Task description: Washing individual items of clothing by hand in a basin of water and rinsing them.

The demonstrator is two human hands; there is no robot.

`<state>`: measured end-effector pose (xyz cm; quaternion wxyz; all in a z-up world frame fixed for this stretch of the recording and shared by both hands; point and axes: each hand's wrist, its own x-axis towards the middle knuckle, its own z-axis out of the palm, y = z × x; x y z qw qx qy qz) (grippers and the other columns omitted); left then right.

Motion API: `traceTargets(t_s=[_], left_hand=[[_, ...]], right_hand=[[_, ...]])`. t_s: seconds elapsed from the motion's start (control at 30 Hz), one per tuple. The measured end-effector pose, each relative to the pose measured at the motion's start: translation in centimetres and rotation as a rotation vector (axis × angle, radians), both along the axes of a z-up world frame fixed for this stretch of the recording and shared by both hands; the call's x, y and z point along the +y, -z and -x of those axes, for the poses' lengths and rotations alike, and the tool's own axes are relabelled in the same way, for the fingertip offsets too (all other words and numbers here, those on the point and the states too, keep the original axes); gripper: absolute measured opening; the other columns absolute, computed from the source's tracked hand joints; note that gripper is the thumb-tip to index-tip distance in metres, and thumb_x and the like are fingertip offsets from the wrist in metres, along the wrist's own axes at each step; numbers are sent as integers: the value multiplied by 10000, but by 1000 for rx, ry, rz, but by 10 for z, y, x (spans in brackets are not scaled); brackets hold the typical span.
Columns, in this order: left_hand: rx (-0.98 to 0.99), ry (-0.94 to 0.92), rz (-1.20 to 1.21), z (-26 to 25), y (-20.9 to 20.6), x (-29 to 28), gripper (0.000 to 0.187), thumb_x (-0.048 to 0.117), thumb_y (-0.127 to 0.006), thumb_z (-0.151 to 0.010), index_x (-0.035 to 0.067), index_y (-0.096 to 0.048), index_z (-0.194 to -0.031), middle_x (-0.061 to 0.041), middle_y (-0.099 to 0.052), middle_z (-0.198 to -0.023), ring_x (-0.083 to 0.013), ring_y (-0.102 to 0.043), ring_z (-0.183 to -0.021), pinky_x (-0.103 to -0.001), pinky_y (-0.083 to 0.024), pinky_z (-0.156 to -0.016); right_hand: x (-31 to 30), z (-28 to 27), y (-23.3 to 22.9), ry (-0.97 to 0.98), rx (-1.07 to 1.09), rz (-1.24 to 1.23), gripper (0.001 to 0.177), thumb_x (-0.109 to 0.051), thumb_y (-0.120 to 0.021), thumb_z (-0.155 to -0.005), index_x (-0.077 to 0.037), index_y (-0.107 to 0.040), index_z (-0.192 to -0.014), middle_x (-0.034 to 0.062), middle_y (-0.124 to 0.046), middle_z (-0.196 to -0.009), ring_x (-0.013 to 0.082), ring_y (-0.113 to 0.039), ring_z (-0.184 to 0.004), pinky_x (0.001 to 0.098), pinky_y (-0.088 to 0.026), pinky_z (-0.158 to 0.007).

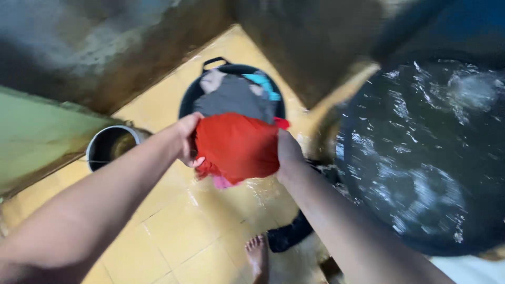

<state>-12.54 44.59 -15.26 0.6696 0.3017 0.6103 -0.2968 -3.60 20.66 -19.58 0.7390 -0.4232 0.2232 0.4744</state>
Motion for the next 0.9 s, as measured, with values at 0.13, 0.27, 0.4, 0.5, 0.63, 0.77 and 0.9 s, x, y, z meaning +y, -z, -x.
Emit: traceTargets(t_s=[0.13, 0.27, 0.4, 0.5, 0.63, 0.77, 0.9], left_hand=[[-75, -158, -194, 33, 64, 30, 483, 559, -488, -869, 292, -701, -1210, 52, -733, -1246, -198, -663, -1160, -442, -483, -893], [-376, -270, -143, 60, 131, 25, 636, 622, -490, -876, 225, -617, -1356, -43, -688, -1367, -264, -642, -1230, -520, -467, -1003], [-91, -225, -329, 70, 124, -4, 869, 620, -585, -876, 266, -219, -1581, -91, -357, -1625, -410, -381, -1442, -704, -306, -1134], [88, -87, -575, 109, 236, 22, 1006, 481, -632, -850, 330, -16, -1630, -181, -215, -1660, -459, -305, -1487, -668, -293, -1160], [19, 432, -909, 153, 357, 43, 1227, 254, -777, -743, 403, 11, -1672, -394, -90, -1588, -558, -213, -1468, -574, -297, -1201], [-124, 947, -1060, 134, 302, 30, 1052, 300, -810, -786, 377, -165, -1614, -275, -86, -1623, -551, -57, -1519, -612, -194, -1214], [-318, 1115, -1164, 131, 288, 33, 771, 270, -750, -806, 275, -425, -1506, -203, -255, -1630, -491, -235, -1471, -614, -213, -1168]], right_hand=[[41, 2, 48, -183, 121, -159, 559, -445, -536, -948, -98, -588, -1382, 106, -653, -1412, 307, -647, -1236, 514, -532, -1027], [67, 10, 53, -64, 76, 510, 604, -450, -532, -895, -292, -421, -1467, 47, -520, -1535, 353, -561, -1322, 691, -484, -972], [80, 30, 88, -431, -302, 696, 900, -472, -670, -824, -370, -194, -1581, 37, -345, -1638, 360, -451, -1412, 687, -508, -965], [92, 38, 109, -622, -321, 630, 1097, -480, -693, -785, -414, 23, -1613, 73, -92, -1693, 363, -336, -1479, 704, -460, -1021], [66, 37, 253, -873, -1117, 451, 1508, -490, -922, -683, -164, 233, -1595, 405, 80, -1560, 543, 43, -1494, 647, -193, -1202], [47, 60, 184, -978, -1281, 490, 1540, -572, -898, -622, -111, 207, -1592, 426, 49, -1579, 568, -21, -1491, 639, -182, -1194], [36, 87, 153, -1508, -1402, 975, 1411, -614, -895, -643, -263, 90, -1590, 242, -87, -1649, 474, -111, -1513, 762, -117, -1149]])
